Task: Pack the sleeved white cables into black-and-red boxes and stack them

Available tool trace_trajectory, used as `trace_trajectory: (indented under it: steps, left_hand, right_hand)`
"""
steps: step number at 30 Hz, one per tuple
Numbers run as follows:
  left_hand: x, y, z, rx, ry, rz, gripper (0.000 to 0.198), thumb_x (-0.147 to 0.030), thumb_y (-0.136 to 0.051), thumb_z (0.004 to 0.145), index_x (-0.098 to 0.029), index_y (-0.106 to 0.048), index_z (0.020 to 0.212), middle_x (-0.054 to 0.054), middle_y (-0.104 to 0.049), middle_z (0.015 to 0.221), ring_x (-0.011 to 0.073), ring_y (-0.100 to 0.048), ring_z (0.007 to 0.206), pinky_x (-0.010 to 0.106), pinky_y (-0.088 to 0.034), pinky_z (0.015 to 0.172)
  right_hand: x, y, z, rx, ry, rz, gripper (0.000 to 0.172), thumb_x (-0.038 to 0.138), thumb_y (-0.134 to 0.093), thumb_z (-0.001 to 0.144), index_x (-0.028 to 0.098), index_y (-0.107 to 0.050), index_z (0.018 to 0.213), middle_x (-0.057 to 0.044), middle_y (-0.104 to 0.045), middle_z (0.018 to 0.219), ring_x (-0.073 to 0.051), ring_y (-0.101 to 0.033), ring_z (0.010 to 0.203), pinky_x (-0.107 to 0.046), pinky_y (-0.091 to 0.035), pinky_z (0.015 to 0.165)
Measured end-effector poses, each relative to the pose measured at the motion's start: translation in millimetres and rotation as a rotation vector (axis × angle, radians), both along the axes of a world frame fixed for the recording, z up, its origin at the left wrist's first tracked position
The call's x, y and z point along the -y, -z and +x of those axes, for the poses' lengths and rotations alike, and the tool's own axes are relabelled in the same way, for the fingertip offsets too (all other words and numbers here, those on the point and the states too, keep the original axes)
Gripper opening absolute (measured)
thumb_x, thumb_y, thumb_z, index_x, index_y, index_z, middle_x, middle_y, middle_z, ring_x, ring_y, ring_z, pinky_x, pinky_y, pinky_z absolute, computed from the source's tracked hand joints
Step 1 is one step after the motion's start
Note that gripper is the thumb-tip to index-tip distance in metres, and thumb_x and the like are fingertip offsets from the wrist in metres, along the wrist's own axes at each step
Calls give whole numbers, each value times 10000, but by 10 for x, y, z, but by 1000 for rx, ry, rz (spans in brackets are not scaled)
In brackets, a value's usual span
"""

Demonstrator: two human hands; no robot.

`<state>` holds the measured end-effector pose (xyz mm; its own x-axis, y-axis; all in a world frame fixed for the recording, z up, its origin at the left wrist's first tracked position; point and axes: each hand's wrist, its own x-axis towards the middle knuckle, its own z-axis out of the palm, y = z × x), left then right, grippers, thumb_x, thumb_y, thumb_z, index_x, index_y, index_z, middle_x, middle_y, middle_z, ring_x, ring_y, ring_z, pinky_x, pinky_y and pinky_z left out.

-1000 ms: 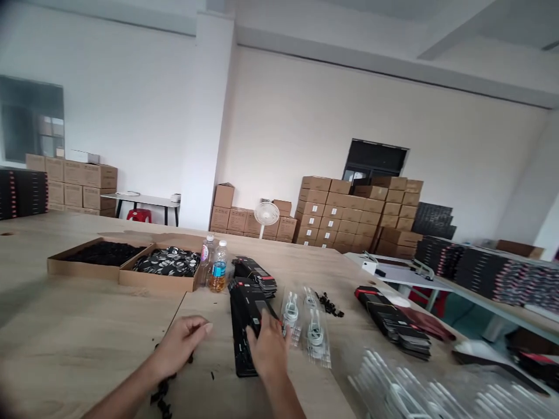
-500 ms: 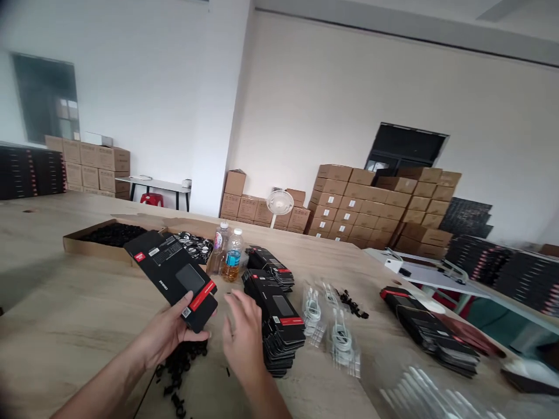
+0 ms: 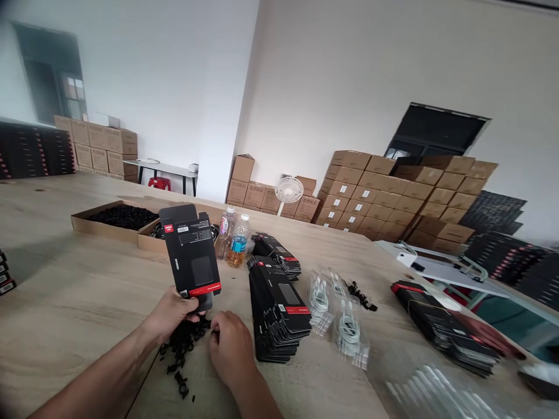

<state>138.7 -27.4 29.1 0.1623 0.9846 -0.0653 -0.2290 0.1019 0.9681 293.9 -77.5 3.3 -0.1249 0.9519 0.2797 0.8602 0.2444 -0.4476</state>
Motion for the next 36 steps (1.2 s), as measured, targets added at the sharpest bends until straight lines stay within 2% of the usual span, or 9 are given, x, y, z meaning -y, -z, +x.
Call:
trace_trajectory:
  steps: [6,10,15,18,23,27,30,33,36]
  left_hand:
    - [-7,52,27,-4,-35,-3,77,-211,-563,601,-147,-605,609,19,-620,508,136,-578,453,183,-396,354]
    - [9,35,25,0,-11,38,124,-221,-589,604,-141,-640,684,17,-641,577,132,-572,500,191,-417,379]
    - [25,39,39,-9,22,92,113,-211,-632,603,-139,-649,688,7,-625,601,123,-550,521,198,-436,411]
    - [14,74,43,-23,-16,99,59,-216,-570,636,-168,-580,604,-16,-566,545,115,-510,475,200,-405,379]
    - [16,90,46,-103,-19,142,126,-242,-552,705,-161,-611,627,3,-583,562,135,-529,495,215,-421,402]
    - [57,51,71,-147,51,225,146,-302,-624,741,-166,-675,724,20,-654,671,165,-580,600,245,-486,525]
    - [112,10,107,-161,133,320,173,-354,-682,748,-183,-705,739,16,-677,701,195,-613,714,269,-504,682]
    - [182,-10,158,-236,184,403,288,-451,-611,825,-191,-719,761,20,-705,781,215,-612,798,273,-477,754]
    - [258,8,227,-328,173,401,440,-518,-498,888,-187,-659,647,14,-654,675,190,-558,676,267,-435,671]
  right_hand:
    - [134,-93,229,0,-94,-64,305,35,-526,733,249,-719,831,-8,-666,821,-164,-634,762,-241,-452,681]
    - [149,-164,351,-25,-179,-148,292,44,-562,706,237,-740,832,-10,-700,802,-180,-645,751,-262,-464,697]
    - [139,-189,323,71,-86,-152,114,130,-625,768,218,-697,755,-19,-710,781,-195,-647,756,-268,-427,669]
    - [170,-177,302,112,-76,-149,118,118,-631,764,224,-681,779,-17,-708,820,-194,-656,795,-261,-425,685]
    - [200,-160,284,39,-107,-70,129,115,-550,821,211,-635,813,-18,-683,838,-177,-641,783,-255,-422,686]
    - [152,-160,221,-230,-93,-2,176,227,-472,908,212,-567,761,33,-574,645,-137,-535,607,-226,-366,557]
    - [110,-145,182,-355,-54,65,184,261,-481,907,217,-546,741,51,-517,582,-124,-478,534,-223,-346,523]
    - [92,-132,178,-345,-37,140,179,223,-467,898,217,-557,743,43,-533,588,-120,-477,518,-223,-336,515]
    - [98,-141,198,-161,-10,191,203,163,-446,891,211,-570,738,12,-587,630,-127,-519,544,-229,-334,530]
